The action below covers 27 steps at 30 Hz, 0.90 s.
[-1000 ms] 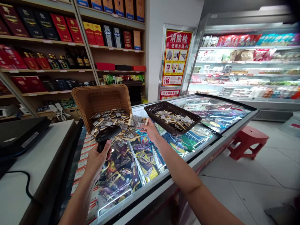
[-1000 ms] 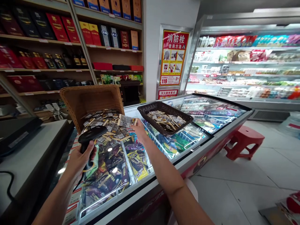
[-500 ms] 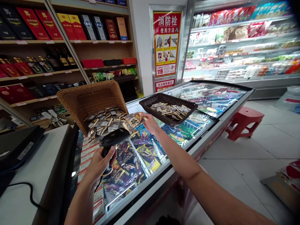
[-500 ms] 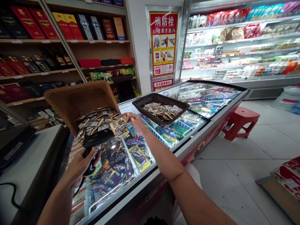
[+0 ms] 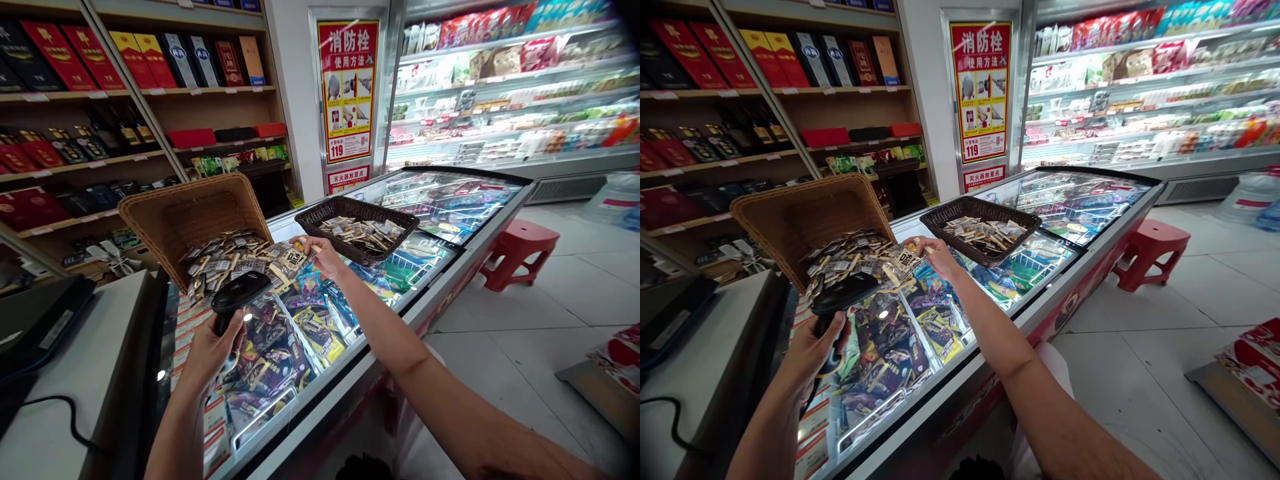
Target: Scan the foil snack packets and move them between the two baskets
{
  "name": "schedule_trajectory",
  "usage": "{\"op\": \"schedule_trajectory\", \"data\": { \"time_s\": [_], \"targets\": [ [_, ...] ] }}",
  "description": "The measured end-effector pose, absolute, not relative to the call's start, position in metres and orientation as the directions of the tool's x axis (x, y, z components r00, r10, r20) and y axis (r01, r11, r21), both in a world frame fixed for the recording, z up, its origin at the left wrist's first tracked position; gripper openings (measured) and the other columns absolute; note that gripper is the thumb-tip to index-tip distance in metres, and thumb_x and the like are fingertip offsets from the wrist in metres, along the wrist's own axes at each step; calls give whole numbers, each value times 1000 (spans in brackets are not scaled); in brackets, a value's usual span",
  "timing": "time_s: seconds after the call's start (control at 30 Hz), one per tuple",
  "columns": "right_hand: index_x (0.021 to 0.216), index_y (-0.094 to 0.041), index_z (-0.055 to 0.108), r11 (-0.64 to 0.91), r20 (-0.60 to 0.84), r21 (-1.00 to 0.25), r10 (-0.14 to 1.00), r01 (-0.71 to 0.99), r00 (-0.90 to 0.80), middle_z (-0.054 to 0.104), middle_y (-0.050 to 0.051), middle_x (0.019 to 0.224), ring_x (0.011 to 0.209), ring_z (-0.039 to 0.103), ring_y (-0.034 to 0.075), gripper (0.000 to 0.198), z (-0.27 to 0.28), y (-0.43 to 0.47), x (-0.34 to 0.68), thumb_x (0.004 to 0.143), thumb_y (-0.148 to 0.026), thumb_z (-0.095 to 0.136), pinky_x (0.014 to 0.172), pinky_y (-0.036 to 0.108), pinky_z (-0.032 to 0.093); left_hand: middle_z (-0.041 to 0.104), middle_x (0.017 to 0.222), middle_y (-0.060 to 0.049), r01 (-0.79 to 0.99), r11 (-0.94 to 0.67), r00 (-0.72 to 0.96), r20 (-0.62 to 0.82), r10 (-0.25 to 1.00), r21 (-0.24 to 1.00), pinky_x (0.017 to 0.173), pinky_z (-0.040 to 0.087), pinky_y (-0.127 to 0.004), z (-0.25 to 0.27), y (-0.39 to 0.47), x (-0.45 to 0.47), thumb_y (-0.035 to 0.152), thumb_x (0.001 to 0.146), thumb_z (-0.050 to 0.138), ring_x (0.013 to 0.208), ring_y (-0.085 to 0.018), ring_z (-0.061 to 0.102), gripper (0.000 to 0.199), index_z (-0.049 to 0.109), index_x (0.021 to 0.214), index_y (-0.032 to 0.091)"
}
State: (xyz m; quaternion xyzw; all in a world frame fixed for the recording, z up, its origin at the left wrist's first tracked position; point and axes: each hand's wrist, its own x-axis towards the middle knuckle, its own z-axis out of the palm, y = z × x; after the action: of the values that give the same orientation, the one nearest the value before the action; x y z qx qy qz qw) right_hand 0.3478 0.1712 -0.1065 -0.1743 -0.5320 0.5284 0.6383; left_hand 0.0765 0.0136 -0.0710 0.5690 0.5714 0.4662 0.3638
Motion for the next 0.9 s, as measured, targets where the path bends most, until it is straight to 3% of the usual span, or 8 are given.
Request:
{"op": "schedule_trajectory", "data": {
  "time_s": [0.2,0.37,0.47,0.7,0.9],
  "targets": [
    [66,-21,72,344,445,-810,888,-474,-115,80,8,109,104,69,25,6,-108,171,346,65,-19,78,85,32,54,55,56,3,321,-112,-100,151,983,940,46,35,-20,-71,13,77,75,81,78,51,-11,45,57,63,72,21],
    [72,-19,75,178,299,-903,914,-391,-274,66,-1,71,68,61,15,32,-112,174,338,62,-38,97,68,31,56,56,56,2,318,-66,-80,97,992,946,44,38,-22,-70,17,73,78,77,80,50,-12,46,60,64,73,21],
    [68,-19,72,134,222,-944,934,-301,-280,60,-3,65,62,58,14,42,-113,173,330,63,-48,101,62,30,56,55,55,2,322,-59,-82,90,993,945,42,38,-22,-70,17,73,79,76,80,49,-12,46,60,63,74,21],
    [66,-23,65,82,122,-964,982,-254,-145,58,-3,50,48,55,16,40,-108,164,323,83,-50,87,50,29,46,56,56,3,329,-74,-108,115,987,942,43,37,-22,-72,15,77,76,76,81,49,-12,46,57,63,75,22],
    [64,-23,61,107,99,-946,994,-307,40,58,-4,48,45,51,13,35,-107,165,324,85,-43,80,47,26,40,56,53,3,458,-46,-58,82,995,888,43,35,-24,-77,24,70,78,67,84,46,-13,47,61,59,68,23]
  ]
}}
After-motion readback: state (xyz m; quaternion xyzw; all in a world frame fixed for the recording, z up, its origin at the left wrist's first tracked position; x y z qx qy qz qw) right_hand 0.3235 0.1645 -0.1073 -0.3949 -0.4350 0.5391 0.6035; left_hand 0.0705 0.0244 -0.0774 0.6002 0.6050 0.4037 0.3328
